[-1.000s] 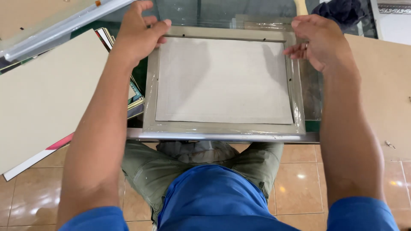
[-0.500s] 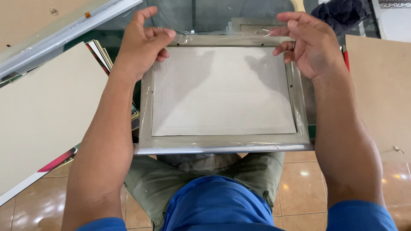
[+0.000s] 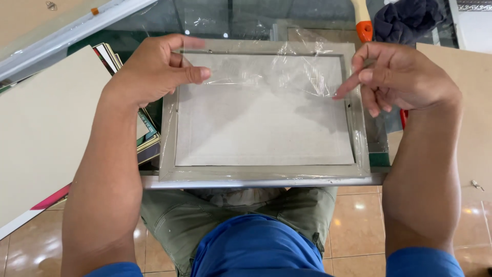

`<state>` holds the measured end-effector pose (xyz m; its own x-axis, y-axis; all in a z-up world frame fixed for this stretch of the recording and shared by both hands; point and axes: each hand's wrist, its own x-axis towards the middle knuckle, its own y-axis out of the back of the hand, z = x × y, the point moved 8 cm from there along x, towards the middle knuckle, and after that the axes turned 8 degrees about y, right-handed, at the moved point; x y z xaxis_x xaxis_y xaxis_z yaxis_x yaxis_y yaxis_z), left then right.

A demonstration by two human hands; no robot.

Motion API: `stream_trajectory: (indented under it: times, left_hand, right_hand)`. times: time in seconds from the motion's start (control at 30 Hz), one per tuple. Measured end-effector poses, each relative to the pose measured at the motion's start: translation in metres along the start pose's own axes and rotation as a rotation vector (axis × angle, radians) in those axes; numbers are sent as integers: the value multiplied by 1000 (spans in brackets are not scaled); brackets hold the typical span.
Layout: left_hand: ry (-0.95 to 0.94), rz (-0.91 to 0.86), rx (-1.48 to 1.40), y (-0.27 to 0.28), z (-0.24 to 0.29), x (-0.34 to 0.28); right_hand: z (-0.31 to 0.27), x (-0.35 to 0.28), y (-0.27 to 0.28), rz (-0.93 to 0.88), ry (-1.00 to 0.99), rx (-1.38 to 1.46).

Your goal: Cleaning a picture frame with a brush and cloth before inserting a picture and securing the back.

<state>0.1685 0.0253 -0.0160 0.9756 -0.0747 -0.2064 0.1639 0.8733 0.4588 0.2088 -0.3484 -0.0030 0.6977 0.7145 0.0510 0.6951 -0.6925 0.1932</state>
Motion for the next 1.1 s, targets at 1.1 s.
stream_trajectory:
  times: [1.1]
  left_hand:
    - [-545,260,578,-37,29,-128]
  right_hand:
    - [-44,-61,-123,167,294,-1142]
